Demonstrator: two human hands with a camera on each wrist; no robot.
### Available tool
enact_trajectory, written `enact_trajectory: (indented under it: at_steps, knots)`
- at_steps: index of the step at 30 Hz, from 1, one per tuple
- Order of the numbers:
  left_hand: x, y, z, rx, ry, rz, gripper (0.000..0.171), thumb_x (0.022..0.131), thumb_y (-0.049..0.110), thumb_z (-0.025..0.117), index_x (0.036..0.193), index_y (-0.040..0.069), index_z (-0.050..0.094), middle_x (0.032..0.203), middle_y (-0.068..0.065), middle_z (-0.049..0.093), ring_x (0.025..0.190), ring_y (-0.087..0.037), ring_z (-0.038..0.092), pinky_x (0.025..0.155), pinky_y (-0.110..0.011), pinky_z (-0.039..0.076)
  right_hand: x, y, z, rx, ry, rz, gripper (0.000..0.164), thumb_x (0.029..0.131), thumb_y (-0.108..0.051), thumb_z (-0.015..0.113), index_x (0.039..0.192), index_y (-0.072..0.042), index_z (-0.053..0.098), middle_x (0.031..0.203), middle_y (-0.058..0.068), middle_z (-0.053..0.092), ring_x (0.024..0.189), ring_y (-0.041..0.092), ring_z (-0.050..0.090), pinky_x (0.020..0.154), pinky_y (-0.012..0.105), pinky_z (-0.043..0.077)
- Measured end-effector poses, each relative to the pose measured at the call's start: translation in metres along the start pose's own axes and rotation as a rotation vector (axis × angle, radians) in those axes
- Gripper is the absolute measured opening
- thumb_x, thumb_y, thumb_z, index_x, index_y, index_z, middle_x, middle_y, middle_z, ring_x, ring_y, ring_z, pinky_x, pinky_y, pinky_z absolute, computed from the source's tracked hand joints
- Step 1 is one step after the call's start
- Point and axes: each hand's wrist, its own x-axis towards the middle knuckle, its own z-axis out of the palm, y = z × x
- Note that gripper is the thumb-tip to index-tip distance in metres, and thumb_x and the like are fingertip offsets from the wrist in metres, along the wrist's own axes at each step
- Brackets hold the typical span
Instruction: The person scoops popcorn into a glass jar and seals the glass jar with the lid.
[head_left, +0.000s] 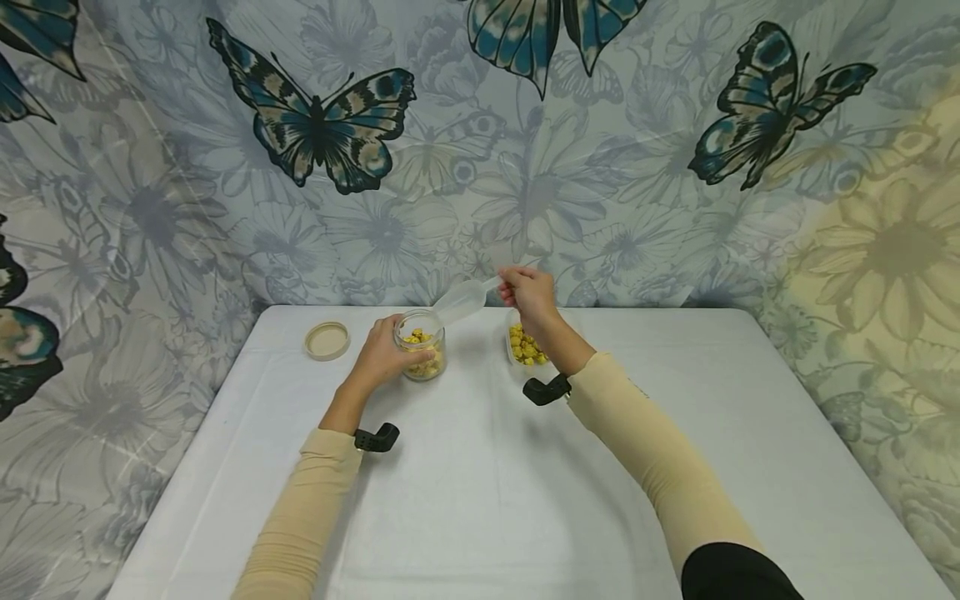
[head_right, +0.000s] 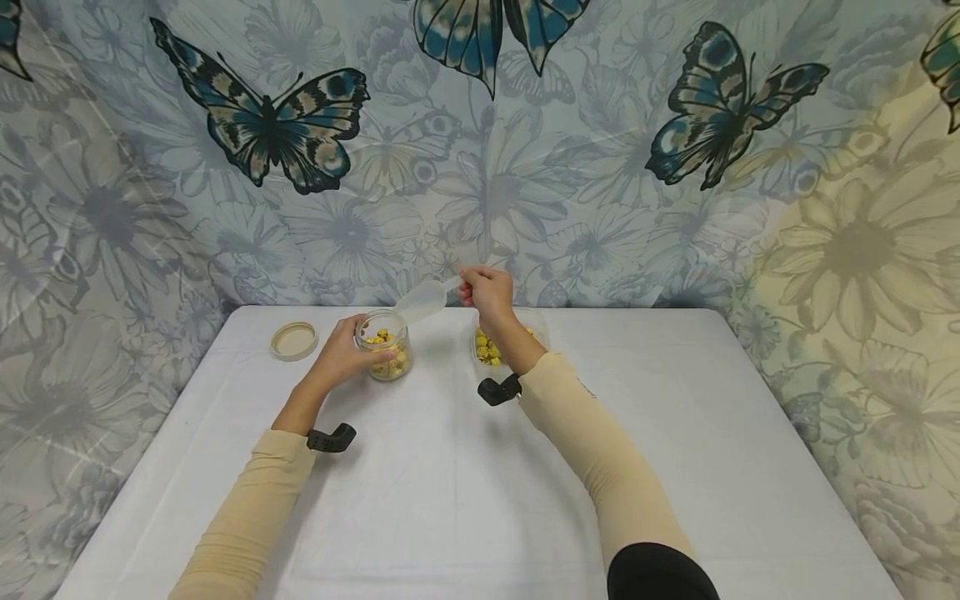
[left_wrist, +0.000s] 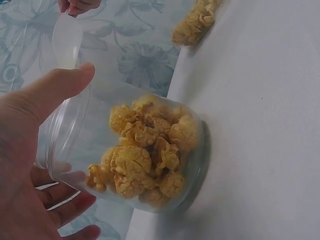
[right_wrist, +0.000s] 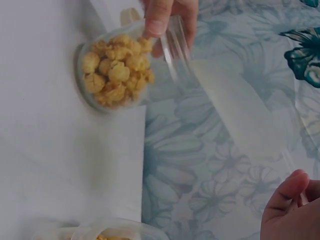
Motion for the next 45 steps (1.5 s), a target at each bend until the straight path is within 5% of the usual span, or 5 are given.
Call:
enact_trajectory:
  at_steps: [13,18,23,30,45]
  knots:
    - [0.001,0.002,-0.002,0.035,-0.010,0.007,0.105,0.075,0.053,0.078,0.153,0.008,0.025,0.147,-0.022,0.031,0.136,-0.038,0.034,0.111,-0.059,0.035,-0.001,-0.003,-0.016,0.070,-0.010,-0.003,0.034,0.099,-0.015,0.057,0.125,0.007,0.059,0.069,-0.002,0.060,0.057,0.007,0.053,0.050,0.015,0.045]
    - [0.000,0.004,-0.003,0.043,-0.011,0.019,0.107,0.074,0.053,0.079,0.154,0.009,0.023,0.150,-0.022,0.029,0.137,-0.041,0.033,0.109,-0.061,0.035,0.000,-0.004,-0.023,0.100,0.009,-0.003,0.024,0.098,-0.013,0.058,0.114,0.005,0.063,0.065,-0.001,0.060,0.055,0.007,0.053,0.048,0.015,0.045]
    - [-0.001,0.007,-0.005,0.036,0.011,0.059,0.110,0.073,0.051,0.081,0.155,0.011,0.020,0.153,-0.021,0.024,0.138,-0.044,0.029,0.110,-0.063,0.031,-0.001,-0.007,-0.029,0.085,0.005,-0.032,0.017,0.099,-0.012,0.057,0.106,0.002,0.063,0.065,-0.002,0.060,0.055,0.007,0.054,0.049,0.016,0.045]
    - [0.000,0.015,-0.006,-0.020,0.022,0.104,0.108,0.074,0.049,0.080,0.155,0.010,0.021,0.160,-0.017,0.017,0.147,-0.041,0.019,0.114,-0.064,0.026,-0.003,-0.013,-0.037,0.103,0.018,-0.043,0.030,0.098,-0.013,0.057,0.119,0.009,0.059,0.064,-0.002,0.060,0.054,0.006,0.053,0.048,0.016,0.045]
    - [-0.002,0.038,-0.002,-0.080,0.036,0.227,0.099,0.078,0.044,0.080,0.154,0.012,0.025,0.160,-0.014,0.020,0.148,-0.036,0.022,0.116,-0.059,0.027,-0.014,-0.028,-0.054,0.128,0.032,-0.112,0.014,0.097,-0.011,0.060,0.100,0.002,0.065,0.062,-0.001,0.060,0.051,0.007,0.054,0.046,0.016,0.045]
